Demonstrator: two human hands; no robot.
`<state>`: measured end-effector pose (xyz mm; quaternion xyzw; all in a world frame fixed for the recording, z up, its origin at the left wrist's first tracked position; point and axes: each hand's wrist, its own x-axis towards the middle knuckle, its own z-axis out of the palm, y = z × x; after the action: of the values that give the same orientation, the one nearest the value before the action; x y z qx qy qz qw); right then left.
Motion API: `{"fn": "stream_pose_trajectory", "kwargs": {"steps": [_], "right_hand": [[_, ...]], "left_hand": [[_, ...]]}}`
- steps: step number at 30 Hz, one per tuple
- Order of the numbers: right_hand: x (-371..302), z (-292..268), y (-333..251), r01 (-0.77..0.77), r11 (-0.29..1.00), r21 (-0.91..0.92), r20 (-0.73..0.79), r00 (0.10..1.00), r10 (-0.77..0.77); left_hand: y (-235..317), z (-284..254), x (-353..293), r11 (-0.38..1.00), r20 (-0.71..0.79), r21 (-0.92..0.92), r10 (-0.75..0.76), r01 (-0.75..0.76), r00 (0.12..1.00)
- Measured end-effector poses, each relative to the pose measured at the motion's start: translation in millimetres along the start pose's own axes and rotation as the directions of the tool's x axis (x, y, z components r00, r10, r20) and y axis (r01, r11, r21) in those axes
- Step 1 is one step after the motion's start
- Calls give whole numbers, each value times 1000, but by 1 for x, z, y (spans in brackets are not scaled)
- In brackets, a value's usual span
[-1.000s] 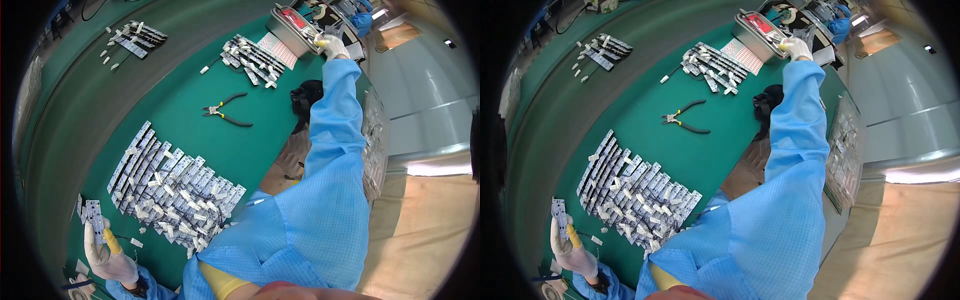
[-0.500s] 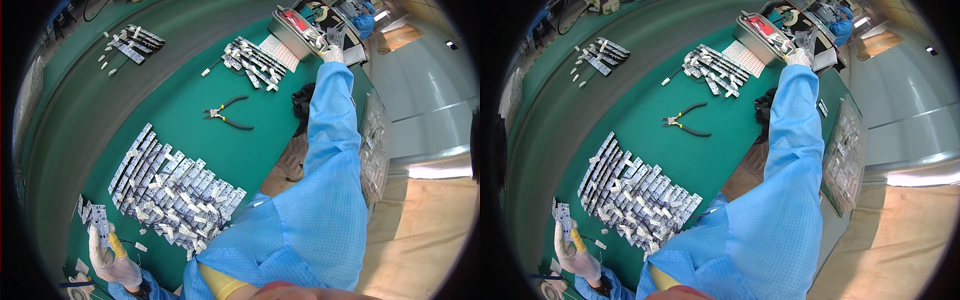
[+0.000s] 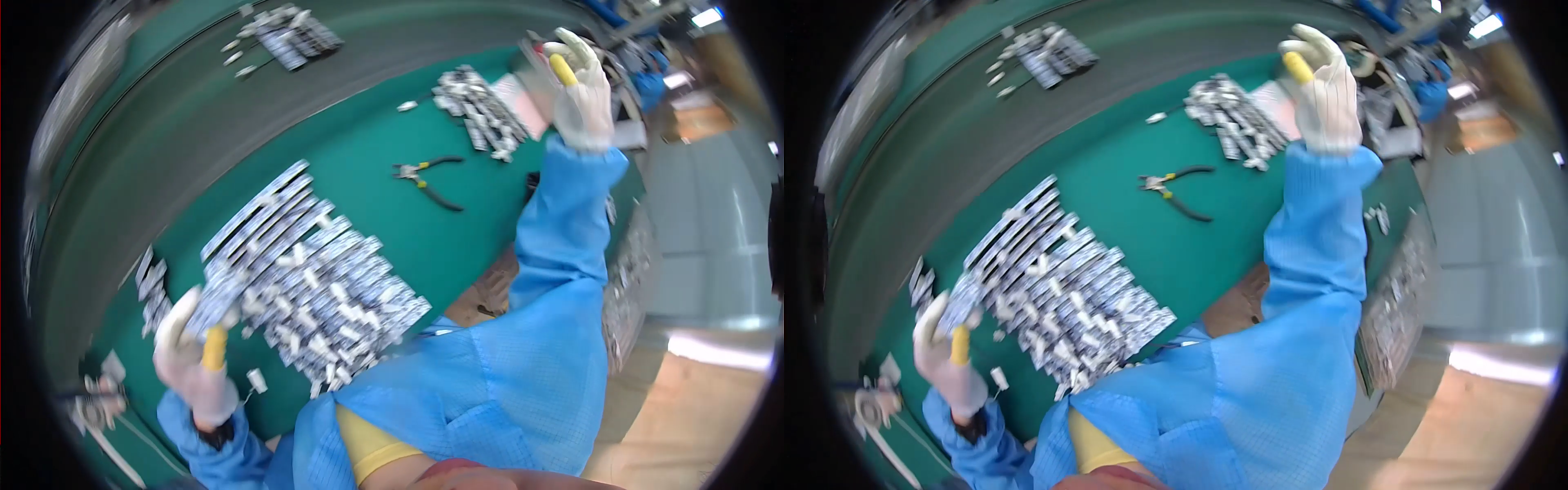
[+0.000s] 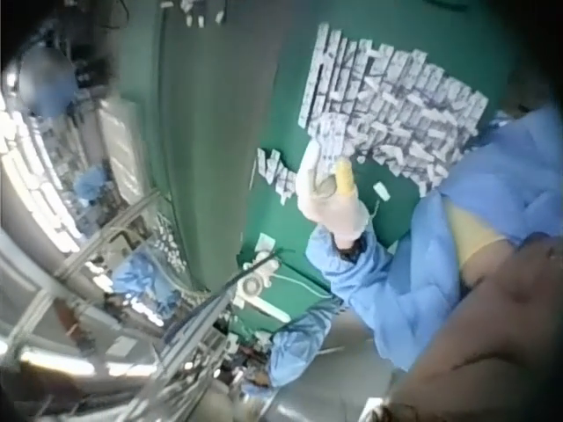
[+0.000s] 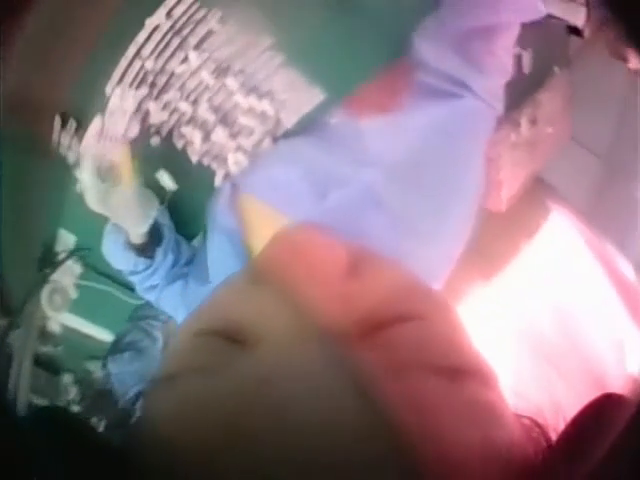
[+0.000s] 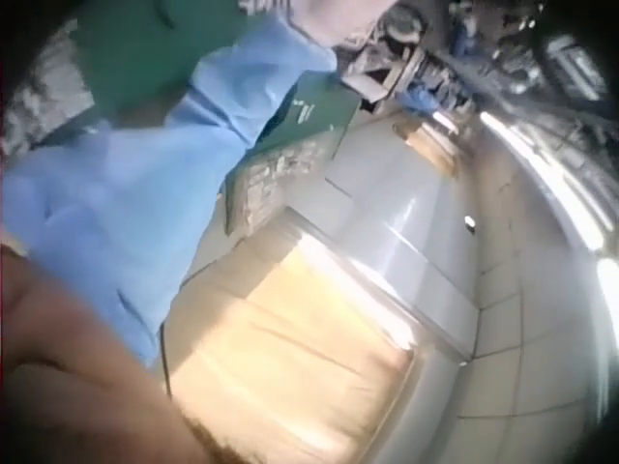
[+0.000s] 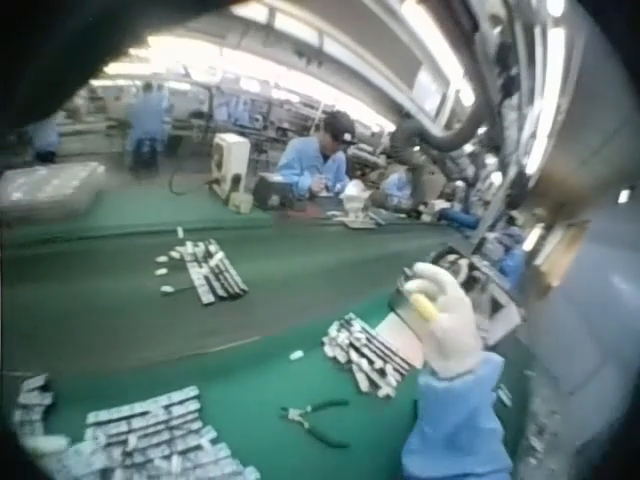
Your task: The person assembles small electronic circuit boards by hand, attaching plastic components to the boards.
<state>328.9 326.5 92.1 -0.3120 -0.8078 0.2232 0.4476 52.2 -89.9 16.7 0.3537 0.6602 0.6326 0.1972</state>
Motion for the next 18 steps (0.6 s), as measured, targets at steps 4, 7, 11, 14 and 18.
{"fn": "stream_pose_trajectory", "kwargs": {"steps": [4,7,11,14,18], "right_hand": [[-60,93,-116,-102,895,435,604,770,-205],[-90,143,-151,-437,772,461,849,469,-242],[-97,172,-168,-485,740,466,852,470,-229],[-99,182,-164,-371,789,489,810,529,-253],[-94,182,-164,-459,763,455,854,467,-229]], "left_hand": [[3,16,7,939,133,-269,-182,212,974],[14,24,10,947,185,-261,-140,186,973],[1,23,14,991,92,-134,0,13,996],[-7,12,17,997,85,31,73,-76,994],[-16,9,20,991,55,82,99,-103,994]]}}
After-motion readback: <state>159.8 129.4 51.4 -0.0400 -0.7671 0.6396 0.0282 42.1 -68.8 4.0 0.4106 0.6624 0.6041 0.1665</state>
